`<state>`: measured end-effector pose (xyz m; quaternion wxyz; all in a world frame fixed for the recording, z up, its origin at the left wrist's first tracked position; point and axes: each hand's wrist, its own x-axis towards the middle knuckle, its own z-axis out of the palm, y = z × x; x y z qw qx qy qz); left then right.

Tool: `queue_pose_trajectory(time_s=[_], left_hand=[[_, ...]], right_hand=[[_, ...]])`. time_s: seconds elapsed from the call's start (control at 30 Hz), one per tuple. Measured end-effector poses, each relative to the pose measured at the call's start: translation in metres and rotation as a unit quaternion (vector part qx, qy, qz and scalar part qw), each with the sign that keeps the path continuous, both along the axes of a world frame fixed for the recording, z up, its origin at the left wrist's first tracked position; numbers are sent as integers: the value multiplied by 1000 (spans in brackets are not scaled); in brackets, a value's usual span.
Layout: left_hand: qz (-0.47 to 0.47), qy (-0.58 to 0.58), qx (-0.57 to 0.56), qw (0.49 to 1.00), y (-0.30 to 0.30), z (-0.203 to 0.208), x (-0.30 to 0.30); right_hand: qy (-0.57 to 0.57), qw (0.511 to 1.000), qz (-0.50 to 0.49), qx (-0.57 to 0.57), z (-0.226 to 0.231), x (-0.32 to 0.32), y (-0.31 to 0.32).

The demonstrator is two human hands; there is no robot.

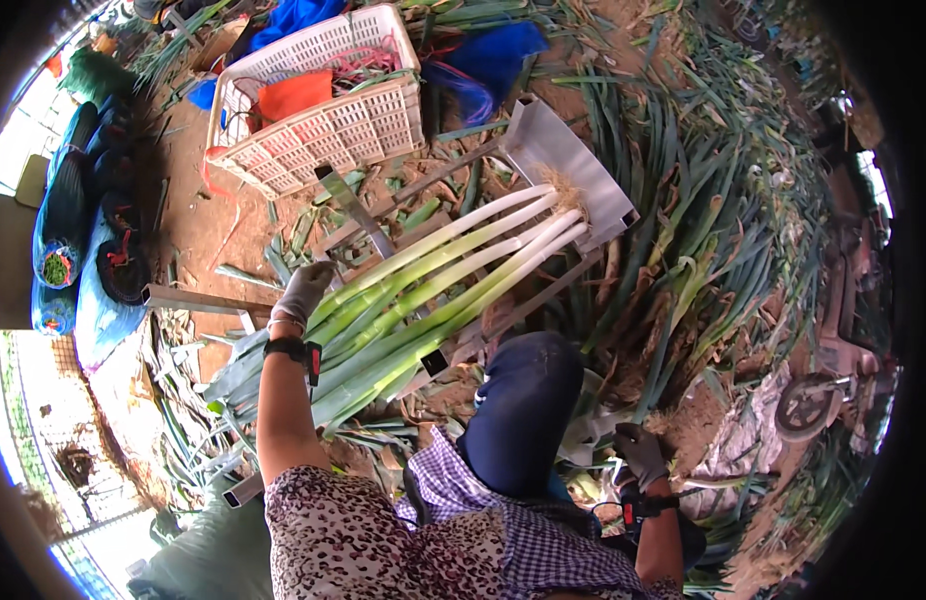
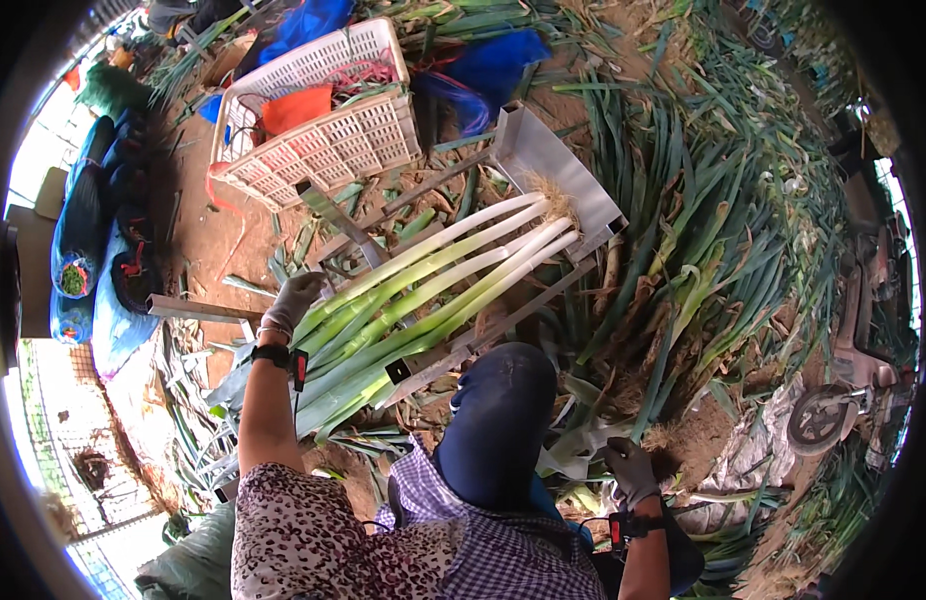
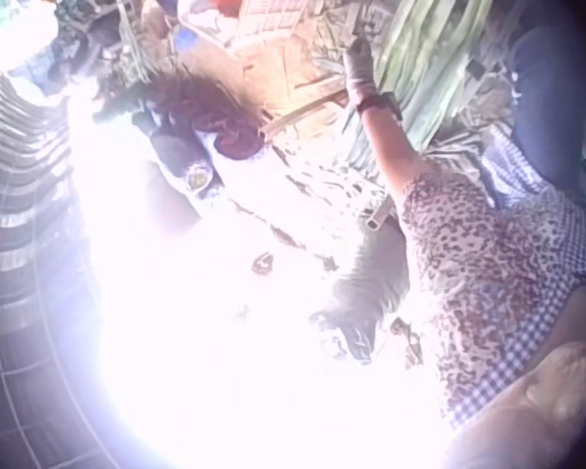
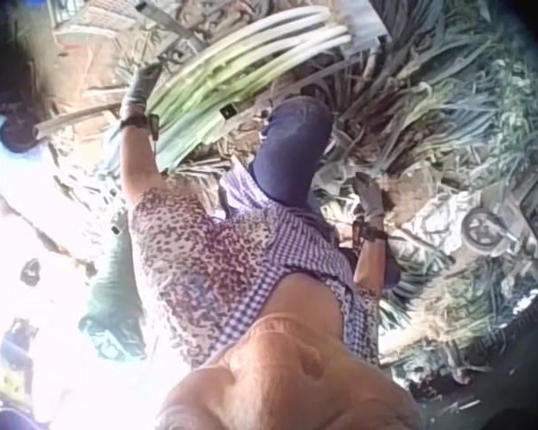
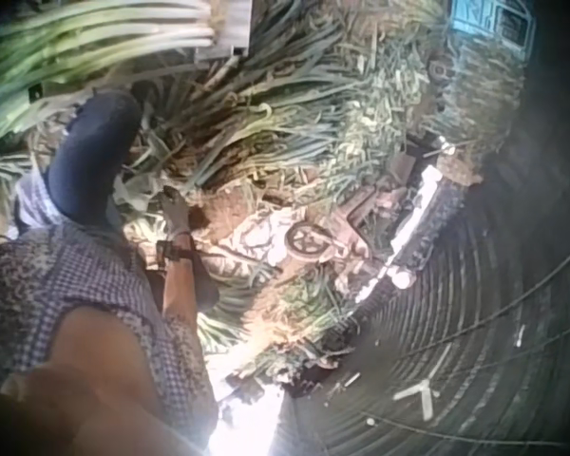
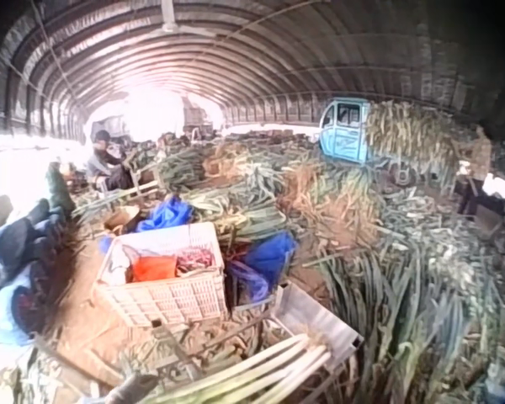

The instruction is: The recorder is cleaning and preparing harvested leeks by peeling outer layers and trimming roots with a knife.

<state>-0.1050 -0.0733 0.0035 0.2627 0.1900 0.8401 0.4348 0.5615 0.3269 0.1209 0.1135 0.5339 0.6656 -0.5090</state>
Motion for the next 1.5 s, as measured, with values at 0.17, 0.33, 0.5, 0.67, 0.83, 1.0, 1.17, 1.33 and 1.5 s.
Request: queue_pose_trajectory(time_s=[0.17,0.33,0.5,0.67,0.83,1.0,1.17,1.33,1.5], left_hand=[[-13,55,-22,998,12,2,17],[-22,94,-58,994,25,2,36],[-31,166,-54,984,46,11,50],[-29,206,-107,972,63,11,65],[0,259,-156,953,62,-7,73],[66,216,-71,972,91,1,86],[104,278,52,953,75,49,78],[90,250,294,918,211,222,179],[-120,162,368,908,344,346,360]], right_hand=[[-35,999,22,-17,-27,30,-11],[-32,996,47,-74,-42,40,-40],[-18,995,64,-72,-57,55,-52],[-28,992,124,-22,-58,60,-52],[-139,960,224,-98,-47,37,-60],[-187,883,413,-119,-58,46,-68],[-147,934,293,143,-100,63,-19],[-150,972,14,178,-66,37,24],[-52,958,280,28,-161,53,-26]])
